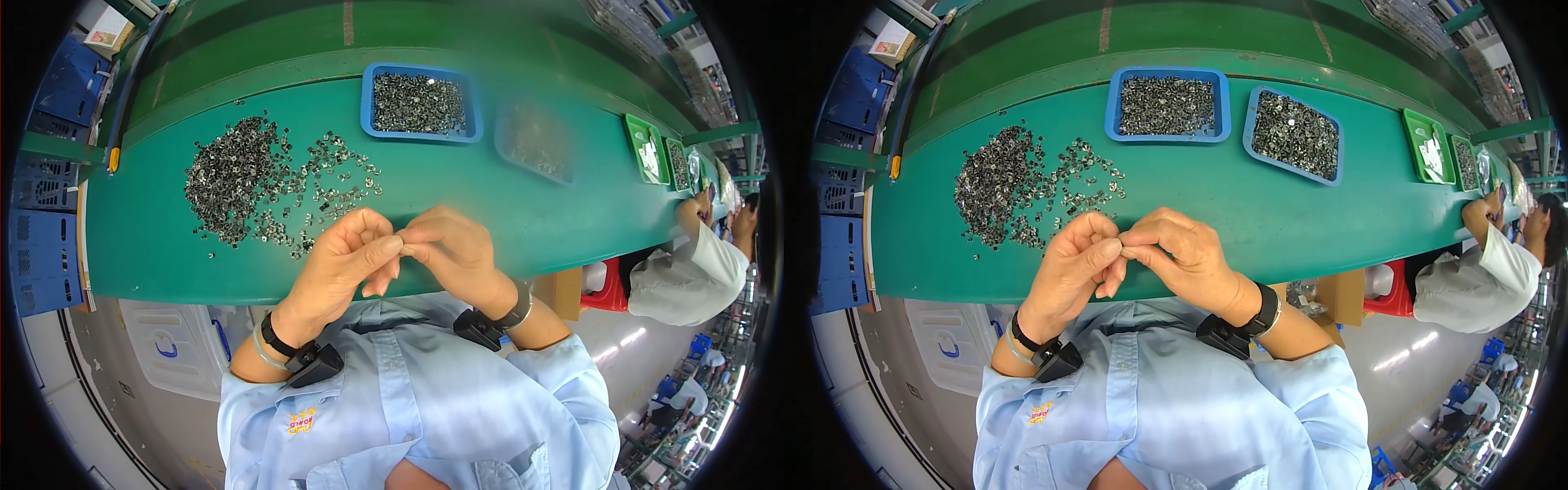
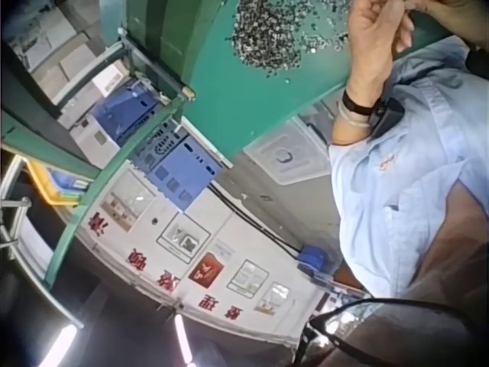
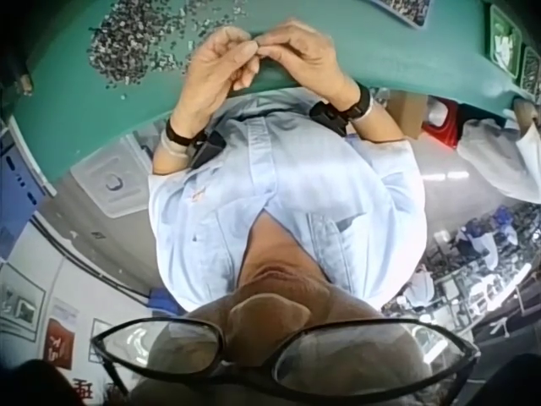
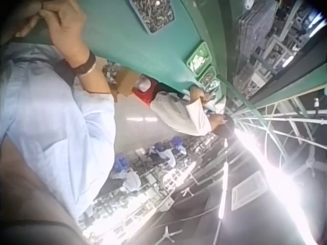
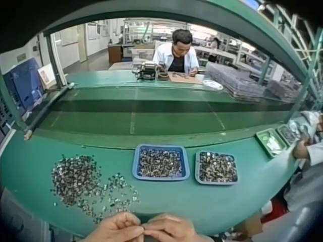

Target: The person sorts small metal components by hand, picking them up from a pile, inspecting them, and placing them into a blue plastic tray. This process is repeated for several components, handling them one at a time.

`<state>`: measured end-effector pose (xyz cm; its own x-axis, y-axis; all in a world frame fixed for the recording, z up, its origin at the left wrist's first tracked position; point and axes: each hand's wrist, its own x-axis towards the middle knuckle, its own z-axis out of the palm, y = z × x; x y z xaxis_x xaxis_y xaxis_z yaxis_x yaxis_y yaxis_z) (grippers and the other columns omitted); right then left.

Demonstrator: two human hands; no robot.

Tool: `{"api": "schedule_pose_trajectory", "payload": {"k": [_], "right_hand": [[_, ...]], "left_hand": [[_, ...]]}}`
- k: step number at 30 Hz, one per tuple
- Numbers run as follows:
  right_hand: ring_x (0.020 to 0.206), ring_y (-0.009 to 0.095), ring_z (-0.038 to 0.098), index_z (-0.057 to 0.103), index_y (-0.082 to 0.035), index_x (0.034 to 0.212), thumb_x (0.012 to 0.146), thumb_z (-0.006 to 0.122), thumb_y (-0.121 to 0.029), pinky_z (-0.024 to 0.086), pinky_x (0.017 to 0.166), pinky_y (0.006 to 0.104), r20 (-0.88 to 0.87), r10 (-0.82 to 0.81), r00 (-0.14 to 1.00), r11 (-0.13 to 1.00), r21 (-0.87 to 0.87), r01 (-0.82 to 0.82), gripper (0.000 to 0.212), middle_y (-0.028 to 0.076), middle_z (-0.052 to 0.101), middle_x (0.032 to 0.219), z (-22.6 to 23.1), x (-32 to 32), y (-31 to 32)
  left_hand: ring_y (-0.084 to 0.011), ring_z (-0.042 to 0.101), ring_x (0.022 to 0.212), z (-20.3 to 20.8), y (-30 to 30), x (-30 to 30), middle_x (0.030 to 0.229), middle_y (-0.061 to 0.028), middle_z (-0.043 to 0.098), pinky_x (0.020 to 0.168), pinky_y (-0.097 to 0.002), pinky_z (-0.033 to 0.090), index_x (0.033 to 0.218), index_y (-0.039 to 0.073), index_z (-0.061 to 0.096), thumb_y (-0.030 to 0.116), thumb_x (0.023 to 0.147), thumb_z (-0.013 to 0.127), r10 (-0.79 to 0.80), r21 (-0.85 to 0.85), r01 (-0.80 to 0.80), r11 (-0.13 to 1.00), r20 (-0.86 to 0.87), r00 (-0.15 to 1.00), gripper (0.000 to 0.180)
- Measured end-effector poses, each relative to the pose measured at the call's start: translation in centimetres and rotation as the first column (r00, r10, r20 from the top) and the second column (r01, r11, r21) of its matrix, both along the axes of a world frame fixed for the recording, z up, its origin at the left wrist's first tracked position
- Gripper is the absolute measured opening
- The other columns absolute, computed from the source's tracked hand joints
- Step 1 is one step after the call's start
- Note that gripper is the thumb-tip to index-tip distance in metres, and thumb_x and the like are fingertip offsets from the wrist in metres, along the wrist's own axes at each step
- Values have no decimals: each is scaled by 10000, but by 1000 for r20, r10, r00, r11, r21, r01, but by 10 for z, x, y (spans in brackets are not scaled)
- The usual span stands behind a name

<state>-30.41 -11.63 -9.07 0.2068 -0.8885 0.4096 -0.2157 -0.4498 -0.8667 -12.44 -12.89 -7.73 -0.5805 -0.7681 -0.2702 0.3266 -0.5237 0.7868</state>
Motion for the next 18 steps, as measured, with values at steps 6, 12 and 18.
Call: {"api": "schedule_pose_trajectory", "payload": {"k": [6, 12, 18], "right_hand": [[720, 196, 604, 631, -58, 872, 755, 702, -62, 484, 630, 290, -169, -32, 985, 996, -84, 18, 137, 62, 634, 803, 2, -2, -9], [711, 212, 606, 634, -44, 908, 776, 676, -104, 486, 637, 299, -288, -219, 932, 966, -200, 165, 151, 75, 624, 830, 8, -18, -92], [701, 229, 606, 624, -39, 905, 780, 667, -113, 486, 629, 296, -460, -240, 855, 942, -324, 91, 151, 82, 605, 849, -5, -11, -98]], "left_hand": [[-74, 498, 513, -3, -3, 0, 697, -33, 573, 422, -192, 348, 916, 47, 509, 184, 935, 525, 21, -32, -19, 999, 59, 998, 139], [-80, 494, 523, -13, 1, 15, 700, -44, 571, 435, -206, 367, 948, 35, 520, 193, 946, 499, 177, 3, -177, 984, 15, 984, 160], [-84, 494, 523, -22, 6, 31, 699, -46, 570, 441, -210, 372, 946, 32, 522, 185, 947, 495, 210, 65, -209, 976, -5, 978, 155]]}}
